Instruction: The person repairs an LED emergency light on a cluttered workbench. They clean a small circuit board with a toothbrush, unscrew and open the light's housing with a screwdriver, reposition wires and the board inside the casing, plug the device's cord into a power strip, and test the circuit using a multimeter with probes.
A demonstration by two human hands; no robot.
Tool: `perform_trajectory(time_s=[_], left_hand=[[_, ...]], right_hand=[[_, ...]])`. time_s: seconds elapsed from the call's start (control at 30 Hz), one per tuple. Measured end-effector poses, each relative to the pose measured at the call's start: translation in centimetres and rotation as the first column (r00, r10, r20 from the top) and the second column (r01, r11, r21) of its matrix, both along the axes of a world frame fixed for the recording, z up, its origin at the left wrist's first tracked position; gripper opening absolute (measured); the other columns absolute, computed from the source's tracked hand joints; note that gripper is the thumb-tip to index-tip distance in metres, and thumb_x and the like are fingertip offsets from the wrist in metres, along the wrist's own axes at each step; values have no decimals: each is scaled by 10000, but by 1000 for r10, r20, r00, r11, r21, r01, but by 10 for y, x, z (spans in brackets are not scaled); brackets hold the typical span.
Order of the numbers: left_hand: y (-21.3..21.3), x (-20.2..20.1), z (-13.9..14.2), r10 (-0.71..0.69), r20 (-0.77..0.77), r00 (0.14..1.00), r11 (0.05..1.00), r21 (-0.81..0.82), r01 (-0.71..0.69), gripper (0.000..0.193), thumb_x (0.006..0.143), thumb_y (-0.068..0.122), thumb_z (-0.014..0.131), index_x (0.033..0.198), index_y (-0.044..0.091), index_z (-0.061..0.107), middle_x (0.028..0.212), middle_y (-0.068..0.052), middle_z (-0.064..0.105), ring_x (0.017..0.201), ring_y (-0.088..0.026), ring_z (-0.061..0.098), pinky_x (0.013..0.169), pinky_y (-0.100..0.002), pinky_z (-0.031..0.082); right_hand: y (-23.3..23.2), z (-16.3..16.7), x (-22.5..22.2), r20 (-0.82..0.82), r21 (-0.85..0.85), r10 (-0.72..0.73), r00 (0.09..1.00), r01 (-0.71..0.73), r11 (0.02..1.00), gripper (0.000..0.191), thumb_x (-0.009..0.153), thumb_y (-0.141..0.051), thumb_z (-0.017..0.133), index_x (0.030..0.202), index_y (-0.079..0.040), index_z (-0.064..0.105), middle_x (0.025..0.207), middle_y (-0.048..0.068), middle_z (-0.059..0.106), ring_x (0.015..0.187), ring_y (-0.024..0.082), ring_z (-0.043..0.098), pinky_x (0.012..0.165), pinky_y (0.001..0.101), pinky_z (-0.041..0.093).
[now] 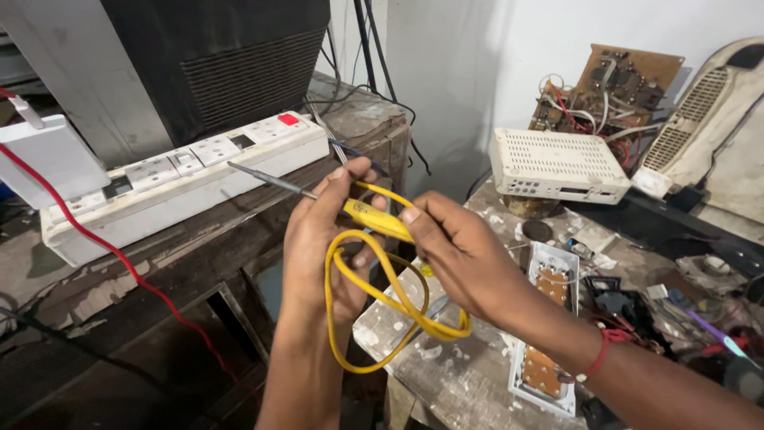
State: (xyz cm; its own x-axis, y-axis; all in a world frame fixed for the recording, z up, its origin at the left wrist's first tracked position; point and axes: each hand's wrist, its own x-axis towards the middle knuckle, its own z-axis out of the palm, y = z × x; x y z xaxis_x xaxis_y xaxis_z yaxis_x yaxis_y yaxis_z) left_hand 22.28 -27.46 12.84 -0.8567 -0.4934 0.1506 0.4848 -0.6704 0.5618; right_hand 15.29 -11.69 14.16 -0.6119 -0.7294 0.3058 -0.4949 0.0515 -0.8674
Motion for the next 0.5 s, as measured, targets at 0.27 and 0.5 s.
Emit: perform_trajectory(time_s=[0.27,0.5], left_hand=[[15,-8,8,-82,-22,996,997,3,82,315,1022,244,587,1199,-11,635,985,-122,666,677,-166,642,349,-200,387],[27,-24,28,-68,98,993,997,-23,71,271,1004,282,584,1139,54,640,994,-39,670,775,-144,660,502,-233,477]], right_hand=[[12,27,-18,331,229,-142,933,66,971,777,961,-682,246,837,-25,643,634,53,597,536,152,586,513,312,518],[13,49,-48,555,165,-151,818,69,984,564,931,-556,414,965,-87,724,794,-5,719,680,95,643,628,279,556]])
